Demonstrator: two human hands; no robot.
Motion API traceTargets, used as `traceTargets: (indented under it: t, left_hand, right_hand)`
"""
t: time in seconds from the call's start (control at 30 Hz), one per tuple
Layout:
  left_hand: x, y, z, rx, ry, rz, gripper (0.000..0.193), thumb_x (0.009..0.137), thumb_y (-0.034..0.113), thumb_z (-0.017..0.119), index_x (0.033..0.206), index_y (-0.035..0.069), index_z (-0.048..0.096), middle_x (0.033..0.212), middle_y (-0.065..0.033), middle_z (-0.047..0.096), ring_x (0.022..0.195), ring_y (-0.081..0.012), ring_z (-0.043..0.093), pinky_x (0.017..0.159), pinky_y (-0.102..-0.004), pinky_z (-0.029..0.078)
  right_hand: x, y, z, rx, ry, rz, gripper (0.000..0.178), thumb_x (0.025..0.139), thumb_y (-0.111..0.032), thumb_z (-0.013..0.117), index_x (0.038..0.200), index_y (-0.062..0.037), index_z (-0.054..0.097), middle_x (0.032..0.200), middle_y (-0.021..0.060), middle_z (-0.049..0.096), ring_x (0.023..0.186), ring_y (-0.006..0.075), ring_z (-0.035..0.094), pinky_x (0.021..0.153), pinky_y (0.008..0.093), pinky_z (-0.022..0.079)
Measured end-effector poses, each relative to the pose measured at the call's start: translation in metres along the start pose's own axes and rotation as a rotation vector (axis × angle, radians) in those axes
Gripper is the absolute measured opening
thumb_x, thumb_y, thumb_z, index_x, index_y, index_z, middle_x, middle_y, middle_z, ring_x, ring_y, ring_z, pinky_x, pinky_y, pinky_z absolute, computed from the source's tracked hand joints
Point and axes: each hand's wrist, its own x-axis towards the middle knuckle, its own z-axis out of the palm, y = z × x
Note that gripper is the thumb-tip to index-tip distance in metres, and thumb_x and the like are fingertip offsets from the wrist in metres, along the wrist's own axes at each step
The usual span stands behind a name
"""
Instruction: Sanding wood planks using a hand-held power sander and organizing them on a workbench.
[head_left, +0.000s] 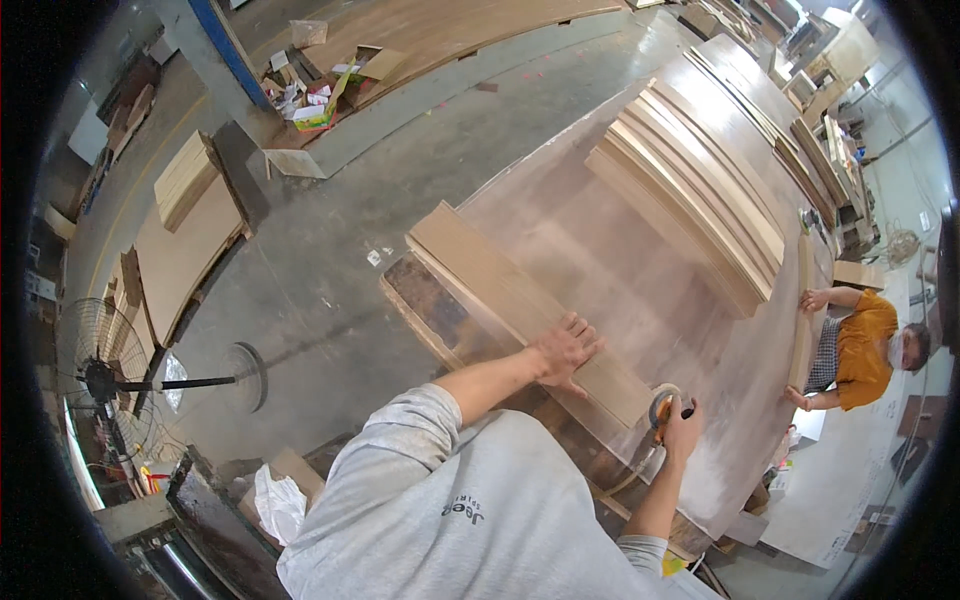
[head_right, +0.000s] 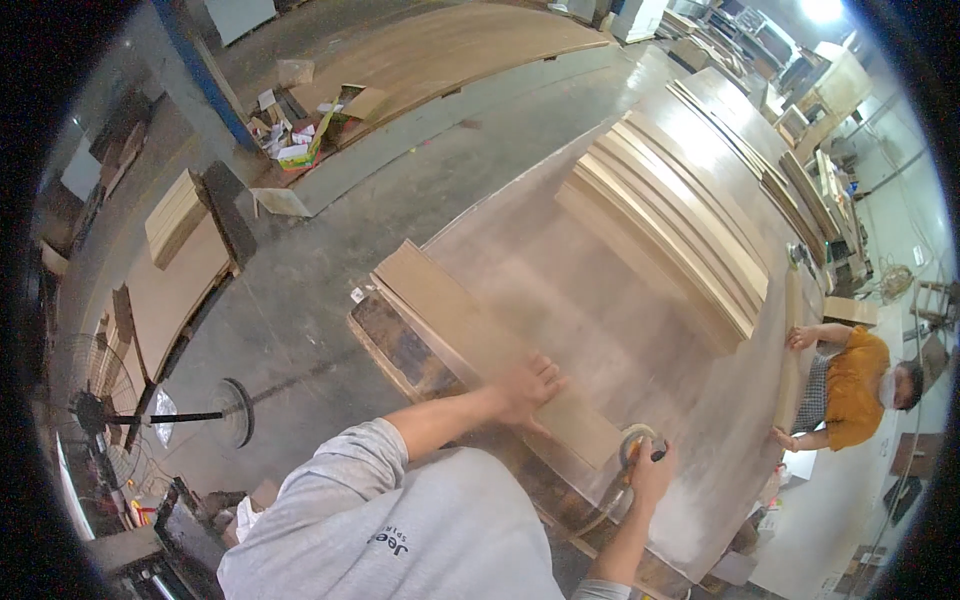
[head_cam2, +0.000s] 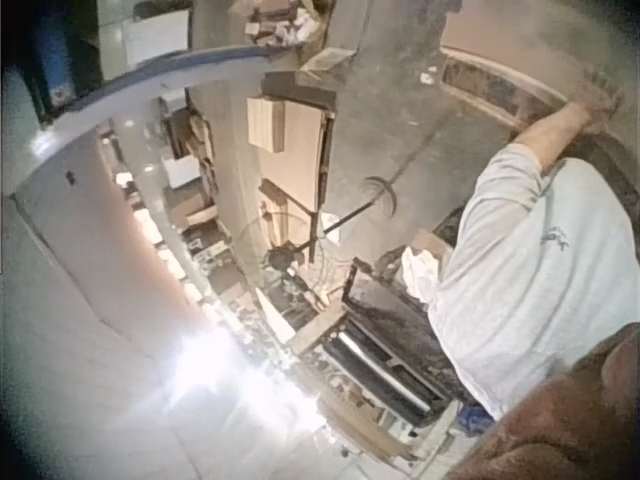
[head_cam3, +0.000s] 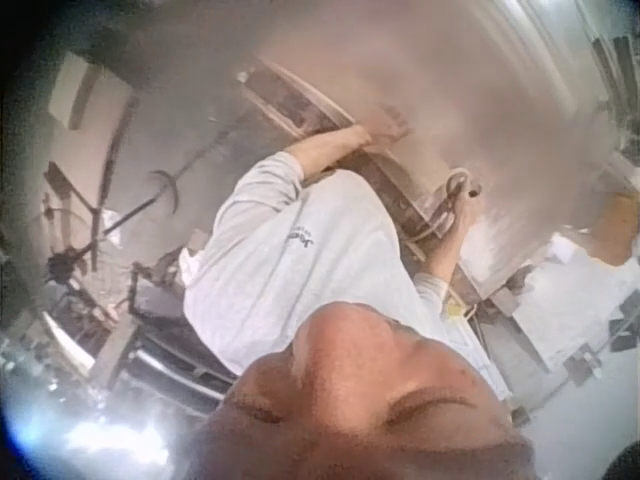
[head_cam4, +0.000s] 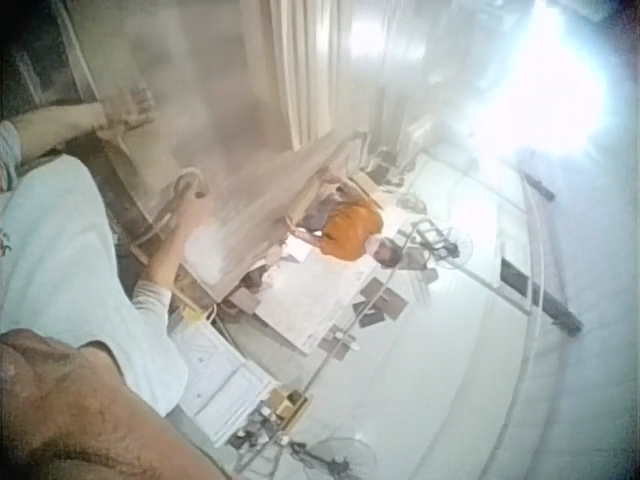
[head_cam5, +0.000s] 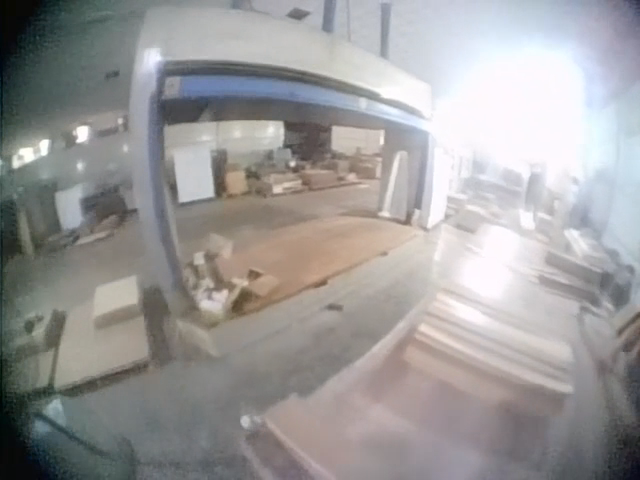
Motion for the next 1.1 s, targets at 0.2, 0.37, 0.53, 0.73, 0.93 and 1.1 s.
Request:
traceTargets:
  t: [0.2, 0.37, 0.53, 0.73, 0.93, 1.1]
  left_hand:
    - [0.001, 0.001, 0.010, 0.015, 0.072, 0.034, 0.118, 0.067, 0.089, 0.067, 0.146, 0.002, 0.057, 0.128, -0.0160, 0.060, 0.126, -0.0340, 0.049, 0.116, -0.0515, 0.031]
    - [-0.002, 0.005, 0.004, 0.027, 0.038, 0.018, 0.112, 0.074, 0.085, 0.066, 0.147, 0.000, 0.055, 0.135, -0.0180, 0.059, 0.130, -0.0373, 0.048, 0.118, -0.0554, 0.029]
    - [0.001, 0.007, -0.005, 0.043, -0.083, 0.031, 0.108, 0.078, 0.081, 0.066, 0.147, 0.000, 0.054, 0.139, -0.0191, 0.058, 0.132, -0.0382, 0.048, 0.119, -0.0552, 0.030]
    - [0.001, 0.013, 0.036, -0.223, -0.137, -0.036, 0.109, 0.080, 0.088, 0.058, 0.154, 0.008, 0.050, 0.145, -0.0137, 0.057, 0.143, -0.0322, 0.043, 0.124, -0.0549, 0.025]
    - [0.006, 0.019, 0.127, -0.830, -0.147, -0.132, 0.091, 0.086, 0.080, 0.051, 0.149, 0.014, 0.049, 0.148, -0.0072, 0.052, 0.145, -0.0280, 0.039, 0.124, -0.0524, 0.024]
    - [0.024, 0.036, 0.187, -1.557, 0.021, -0.202, 0.067, 0.092, 0.063, 0.053, 0.136, 0.014, 0.051, 0.136, -0.0054, 0.052, 0.134, -0.0261, 0.043, 0.117, -0.0483, 0.030]
  right_hand:
    - [0.004, -0.013, 0.003, 0.142, -0.149, 0.152, 0.059, 0.081, -0.038, 0.078, 0.127, -0.0032, 0.062, 0.112, 0.0180, 0.067, 0.099, 0.0254, 0.065, 0.088, 0.0401, 0.053]
    - [0.022, -0.078, -0.012, -0.037, 0.016, -0.142, 0.059, 0.085, -0.034, 0.080, 0.127, 0.0035, 0.062, 0.125, 0.0236, 0.064, 0.119, 0.0361, 0.062, 0.104, 0.0432, 0.048]
    - [0.044, -0.182, -0.025, 0.227, -0.111, -0.321, 0.047, 0.086, -0.025, 0.081, 0.122, 0.0005, 0.063, 0.119, 0.0178, 0.066, 0.108, 0.0302, 0.064, 0.097, 0.0404, 0.050]
    - [-0.026, -0.290, 0.030, 0.127, -0.420, -0.759, 0.032, 0.085, -0.020, 0.081, 0.112, -0.0095, 0.068, 0.114, 0.0116, 0.067, 0.097, 0.0297, 0.068, 0.084, 0.0411, 0.055]
    - [-0.076, -0.342, 0.080, -0.083, -0.592, -0.880, 0.025, 0.089, -0.030, 0.075, 0.109, -0.0167, 0.066, 0.117, 0.0132, 0.065, 0.097, 0.0412, 0.068, 0.081, 0.0500, 0.056]
    - [-0.086, -0.347, 0.088, -0.182, -0.641, -0.878, 0.034, 0.085, -0.024, 0.078, 0.112, -0.0142, 0.062, 0.122, 0.0140, 0.063, 0.102, 0.0407, 0.068, 0.084, 0.0483, 0.058]
